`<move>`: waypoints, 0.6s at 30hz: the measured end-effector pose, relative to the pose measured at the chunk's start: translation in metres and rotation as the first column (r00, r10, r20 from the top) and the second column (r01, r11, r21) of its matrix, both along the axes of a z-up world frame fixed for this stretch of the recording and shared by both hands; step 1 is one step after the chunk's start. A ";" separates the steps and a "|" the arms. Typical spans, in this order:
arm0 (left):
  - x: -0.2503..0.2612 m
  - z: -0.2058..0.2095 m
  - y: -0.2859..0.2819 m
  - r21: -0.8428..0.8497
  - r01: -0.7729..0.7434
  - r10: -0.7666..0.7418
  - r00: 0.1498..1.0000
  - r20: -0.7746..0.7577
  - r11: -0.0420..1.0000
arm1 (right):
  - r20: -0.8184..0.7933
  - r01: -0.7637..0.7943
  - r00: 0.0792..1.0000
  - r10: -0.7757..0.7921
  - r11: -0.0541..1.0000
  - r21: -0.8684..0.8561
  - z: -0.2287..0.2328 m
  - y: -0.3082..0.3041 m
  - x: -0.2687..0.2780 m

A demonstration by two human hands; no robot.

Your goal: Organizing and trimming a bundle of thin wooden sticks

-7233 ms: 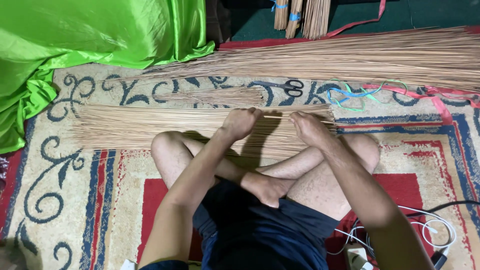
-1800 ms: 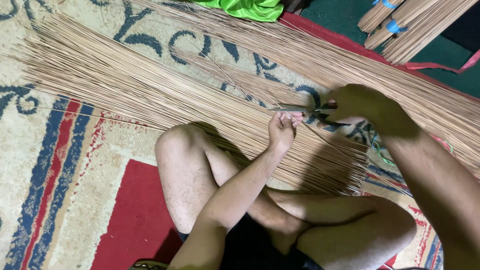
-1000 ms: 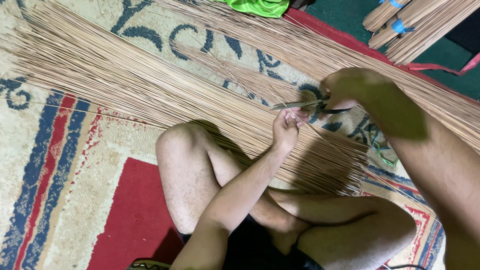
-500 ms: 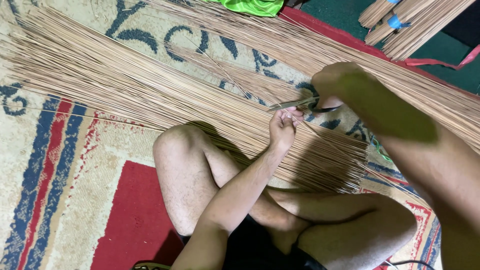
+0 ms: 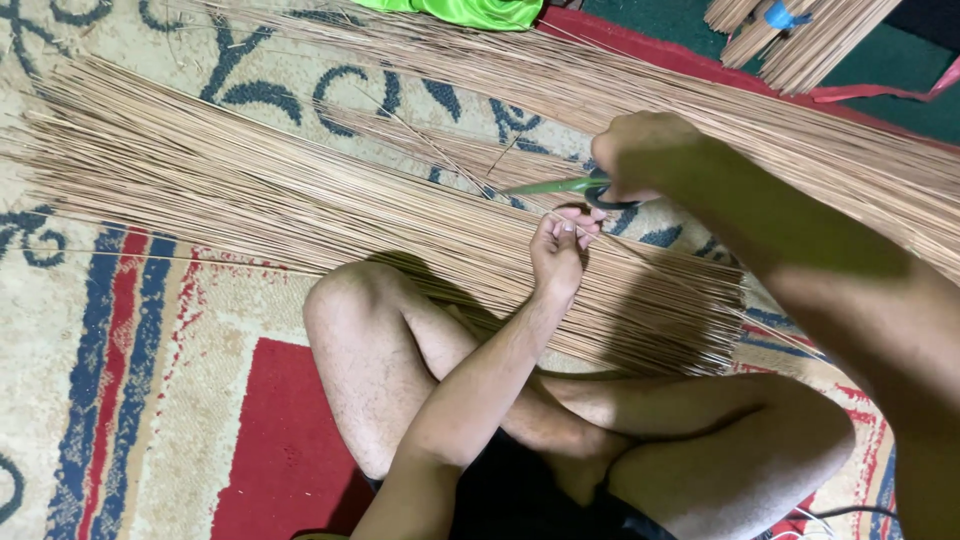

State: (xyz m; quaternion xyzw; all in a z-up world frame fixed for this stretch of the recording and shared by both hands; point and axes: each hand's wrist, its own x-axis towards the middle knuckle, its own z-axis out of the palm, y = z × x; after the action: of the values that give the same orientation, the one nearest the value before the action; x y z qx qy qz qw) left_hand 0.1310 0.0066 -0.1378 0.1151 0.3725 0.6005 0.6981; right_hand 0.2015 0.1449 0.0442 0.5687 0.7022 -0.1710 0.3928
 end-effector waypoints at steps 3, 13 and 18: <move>-0.008 0.000 0.001 0.019 0.026 -0.026 0.999 0.043 0.999 | -0.060 0.313 0.945 -0.320 0.944 -0.108 0.068 0.004 -0.013; -0.007 0.001 0.000 0.021 0.014 -0.013 0.999 -0.043 1.000 | -0.226 0.411 0.902 -0.368 0.892 0.188 -0.054 -0.084 0.145; -0.009 0.001 -0.003 0.023 0.034 -0.032 0.998 -0.063 0.999 | -0.320 0.486 0.862 -0.393 0.819 0.305 -0.177 -0.096 0.231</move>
State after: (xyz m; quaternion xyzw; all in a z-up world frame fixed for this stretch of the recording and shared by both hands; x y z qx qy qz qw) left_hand 0.1221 0.0034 -0.1371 0.1485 0.3849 0.5894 0.6945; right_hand 0.4324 0.0487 -0.1326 0.7552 0.6128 -0.1880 0.1372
